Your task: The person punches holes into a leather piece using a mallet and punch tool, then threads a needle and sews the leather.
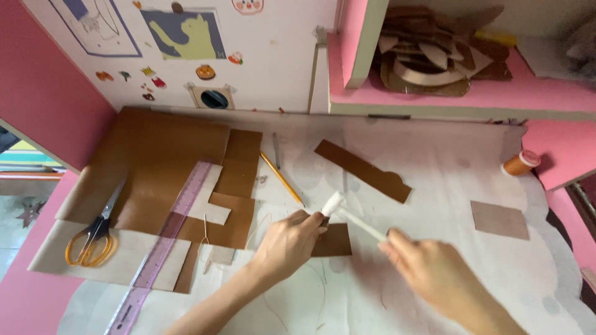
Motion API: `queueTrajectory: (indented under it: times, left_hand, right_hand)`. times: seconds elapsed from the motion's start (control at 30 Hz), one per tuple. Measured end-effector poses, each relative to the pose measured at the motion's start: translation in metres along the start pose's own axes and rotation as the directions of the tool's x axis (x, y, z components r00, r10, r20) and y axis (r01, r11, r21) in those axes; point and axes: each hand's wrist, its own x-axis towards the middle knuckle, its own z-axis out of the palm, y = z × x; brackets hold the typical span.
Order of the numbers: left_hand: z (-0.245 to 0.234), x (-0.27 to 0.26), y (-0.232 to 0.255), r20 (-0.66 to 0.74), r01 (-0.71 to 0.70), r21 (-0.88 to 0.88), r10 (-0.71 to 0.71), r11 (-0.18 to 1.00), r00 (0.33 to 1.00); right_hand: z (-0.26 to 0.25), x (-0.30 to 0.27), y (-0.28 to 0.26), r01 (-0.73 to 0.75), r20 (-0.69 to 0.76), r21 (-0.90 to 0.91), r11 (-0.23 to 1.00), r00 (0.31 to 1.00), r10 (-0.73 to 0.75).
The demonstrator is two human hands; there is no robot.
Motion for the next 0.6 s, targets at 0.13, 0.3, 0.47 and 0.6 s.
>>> queueTrajectory:
  times: [0.13,0.3,0.47,0.6]
  left_hand:
    - [-0.002,0.001,-0.002,0.018,0.040,0.006,-0.040,0.999,0.999]
    - [-0.008,0.001,-0.004,-0.007,0.019,0.102,-0.018,0.995,1.000]
    - [-0.003,-0.001,-0.008,-0.011,0.040,0.130,-0.039,0.991,0.999]
    - [-0.001,-0.003,-0.010,-0.003,0.038,0.096,-0.038,0.995,0.999]
  right_hand:
    - [-0.040,0.018,0.003,-0.245,0.094,0.780,0.576,0.956,0.279]
    - [0.040,0.052,-0.012,-0.114,0.052,0.975,0.192,0.952,0.300]
    - [0.098,0.083,-0.042,-0.162,0.088,0.881,0.445,0.979,0.182]
    - [0.078,0.086,-0.057,-0.238,0.135,0.800,0.550,0.966,0.223]
